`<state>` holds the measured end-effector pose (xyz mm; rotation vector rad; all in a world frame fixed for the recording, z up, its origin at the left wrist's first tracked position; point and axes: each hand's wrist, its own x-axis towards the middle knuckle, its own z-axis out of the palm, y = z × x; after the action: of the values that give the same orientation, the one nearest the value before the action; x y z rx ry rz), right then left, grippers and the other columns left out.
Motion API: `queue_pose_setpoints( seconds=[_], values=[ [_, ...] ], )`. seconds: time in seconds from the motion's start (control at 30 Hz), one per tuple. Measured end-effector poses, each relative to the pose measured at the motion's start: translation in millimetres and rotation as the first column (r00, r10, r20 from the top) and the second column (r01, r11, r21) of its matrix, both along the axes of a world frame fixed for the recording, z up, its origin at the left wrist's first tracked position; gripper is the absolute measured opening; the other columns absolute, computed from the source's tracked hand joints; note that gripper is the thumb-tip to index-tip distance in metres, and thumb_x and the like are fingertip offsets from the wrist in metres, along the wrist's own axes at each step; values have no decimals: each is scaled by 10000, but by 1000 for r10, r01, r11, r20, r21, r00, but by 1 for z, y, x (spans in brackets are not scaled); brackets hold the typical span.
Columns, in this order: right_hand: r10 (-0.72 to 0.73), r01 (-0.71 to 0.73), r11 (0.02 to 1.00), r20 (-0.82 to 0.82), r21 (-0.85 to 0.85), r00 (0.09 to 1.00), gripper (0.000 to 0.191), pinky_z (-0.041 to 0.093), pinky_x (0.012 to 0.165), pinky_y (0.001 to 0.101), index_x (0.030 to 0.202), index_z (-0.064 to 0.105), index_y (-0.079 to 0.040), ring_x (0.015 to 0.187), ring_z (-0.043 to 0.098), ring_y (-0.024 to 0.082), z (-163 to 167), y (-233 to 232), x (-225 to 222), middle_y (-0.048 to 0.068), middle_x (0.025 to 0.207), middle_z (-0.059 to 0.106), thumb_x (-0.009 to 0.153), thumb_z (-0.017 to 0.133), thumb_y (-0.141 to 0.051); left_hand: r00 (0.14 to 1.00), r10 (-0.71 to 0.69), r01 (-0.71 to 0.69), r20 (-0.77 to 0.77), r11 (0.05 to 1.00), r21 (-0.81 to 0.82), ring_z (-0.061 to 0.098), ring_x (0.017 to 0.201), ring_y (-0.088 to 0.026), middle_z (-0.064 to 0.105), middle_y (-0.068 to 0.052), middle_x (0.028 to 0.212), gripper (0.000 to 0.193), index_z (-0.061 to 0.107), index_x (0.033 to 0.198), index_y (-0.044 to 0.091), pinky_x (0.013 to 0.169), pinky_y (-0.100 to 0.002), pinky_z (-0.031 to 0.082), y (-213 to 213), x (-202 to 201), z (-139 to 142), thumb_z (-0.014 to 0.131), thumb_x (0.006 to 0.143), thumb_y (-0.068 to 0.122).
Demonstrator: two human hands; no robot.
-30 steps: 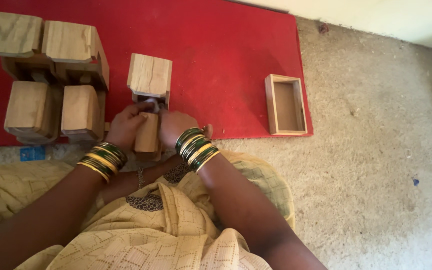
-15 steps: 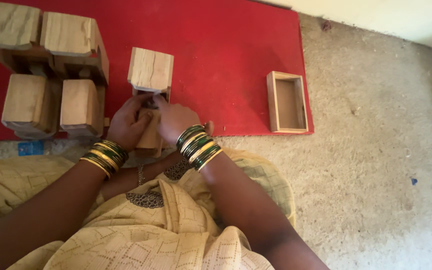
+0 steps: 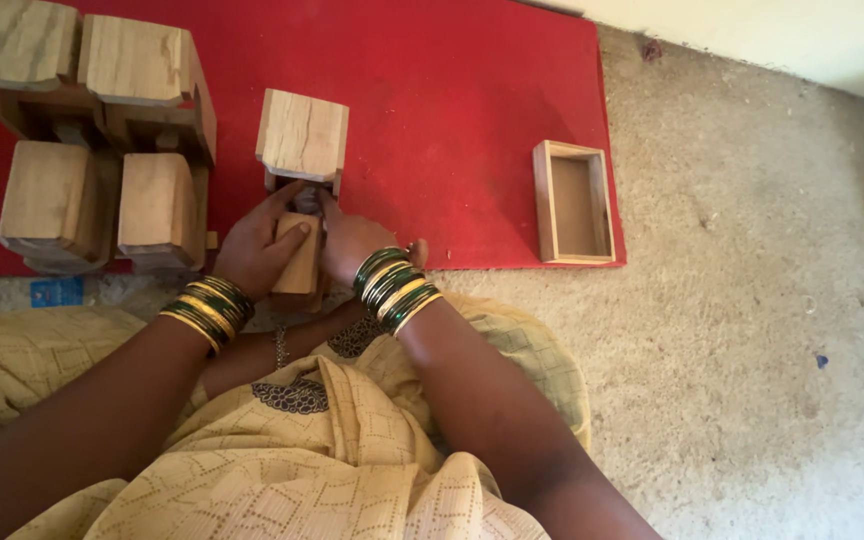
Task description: The person sits on the floor and wipes small wooden handicraft items one at a time with a cloth, including the inside of an open wooden box, placing each cleaned item back on the red mat.
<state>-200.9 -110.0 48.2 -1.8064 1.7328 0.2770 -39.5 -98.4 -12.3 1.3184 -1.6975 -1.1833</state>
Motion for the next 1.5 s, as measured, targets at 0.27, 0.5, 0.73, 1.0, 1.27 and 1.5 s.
queue_pose_setpoints(
  seconds=[0.27,0.5,0.73,1.0,1.27,1.5],
  values=[
    [35,-34,999,-56,14,998,794,542,930,548,1640,75,-265,1021,713,408,12,2,7,270,1168,691,953,462,-180,998,5,8,69,983,-181,575,1285,-412,599,-250,1397,632,463,1535,106,1077,-471,446,0,1,-12,630,946,263],
    [56,-59,996,-48,-68,997,822,555,904,544,1628,89,-162,1015,710,419,5,4,9,271,1230,661,921,509,-160,994,14,10,109,976,-220,567,1292,-427,596,-247,1404,604,490,1508,98,1099,-481,437,3,1,-8,617,941,267],
    [53,-62,994,-102,-93,993,615,581,897,526,1554,312,-53,1010,735,386,11,8,11,238,1157,728,976,472,-186,988,-56,84,144,978,-193,512,1305,-442,527,-252,1470,629,459,1512,67,1100,-506,389,-3,1,0,594,932,272],
    [1,-2,1000,-24,-28,1000,628,557,904,523,1535,350,-124,1031,705,396,14,3,10,244,1132,692,921,459,-194,978,182,-137,99,926,-351,658,1105,-403,664,-213,1260,362,676,1264,57,935,-472,551,12,-5,13,615,907,53],
    [-27,21,997,-76,-78,997,721,551,913,535,1544,325,-73,1031,700,421,20,7,11,255,1087,709,863,530,-193,946,320,-230,59,787,-572,652,1107,-400,650,-220,1267,313,729,1139,61,918,-469,553,20,-7,29,635,846,6],
    [-7,6,999,-36,-36,999,597,545,946,526,1463,454,-77,1069,700,399,6,5,7,233,1138,707,897,514,-257,939,222,-60,263,859,-509,645,1060,-399,714,-194,1139,291,746,1175,87,962,-521,501,11,-5,17,636,913,147]
  ],
)
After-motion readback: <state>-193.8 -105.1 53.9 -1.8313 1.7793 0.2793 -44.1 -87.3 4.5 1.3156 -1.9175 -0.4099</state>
